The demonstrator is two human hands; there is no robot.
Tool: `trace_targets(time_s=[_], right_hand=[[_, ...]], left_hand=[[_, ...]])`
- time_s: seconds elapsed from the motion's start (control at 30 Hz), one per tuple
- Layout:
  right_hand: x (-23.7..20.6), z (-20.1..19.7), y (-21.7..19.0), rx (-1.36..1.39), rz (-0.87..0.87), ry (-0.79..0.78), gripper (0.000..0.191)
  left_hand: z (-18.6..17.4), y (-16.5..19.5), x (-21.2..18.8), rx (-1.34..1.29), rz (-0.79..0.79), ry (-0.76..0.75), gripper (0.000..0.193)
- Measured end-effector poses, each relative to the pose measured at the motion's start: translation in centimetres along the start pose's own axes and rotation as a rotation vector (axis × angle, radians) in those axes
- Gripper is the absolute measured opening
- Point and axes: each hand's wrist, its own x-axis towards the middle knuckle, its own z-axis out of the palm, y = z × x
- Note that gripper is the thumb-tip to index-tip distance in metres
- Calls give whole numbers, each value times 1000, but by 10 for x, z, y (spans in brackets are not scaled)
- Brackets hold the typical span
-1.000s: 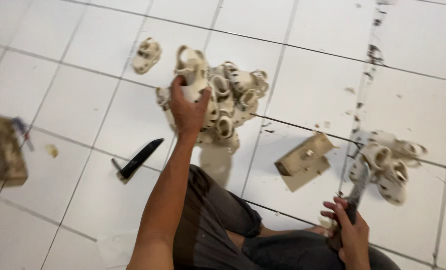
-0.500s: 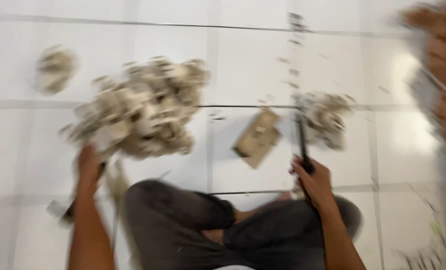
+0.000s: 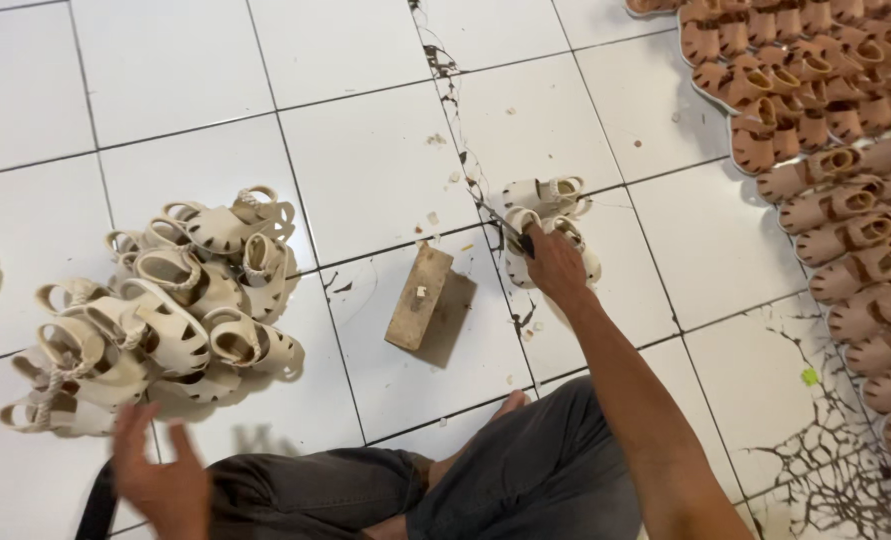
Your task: The person sits on a tiled floor and repeatedly trims the soles of white sandals using a knife and a wooden block. They pick up each sandal, place it on the block, shave off excess material, and set the sandal aside. The process is repeated for multiple sandals.
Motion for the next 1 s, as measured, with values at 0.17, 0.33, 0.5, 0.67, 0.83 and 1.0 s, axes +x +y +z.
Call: trace_targets(time_s=[0.17,0.33,0.5,0.67,0.83,1.0], right_hand=[[-26,-36,-25,173,-15,-150,29],[-80,-85,-85,621,120,-444,31],[-122,-118,-117,686,-30,-218,21],[-148,-118,-117,1060,220,-173,19],[-166,-109,-120,1305,328,-303,22],[-164,-106,-123,1272,358,-392,23]], left_hand=[[49,134,-35,-397,-215,-456,47],[81,235,-62,-507,129,-772,117],[57,229,-62,-959,-413,-885,77],[36,200,-68,-1399,-672,-819,71],[29,193,-76,-1499,-653,-842,70],[22,190,-76,-1438,-603,-894,73]])
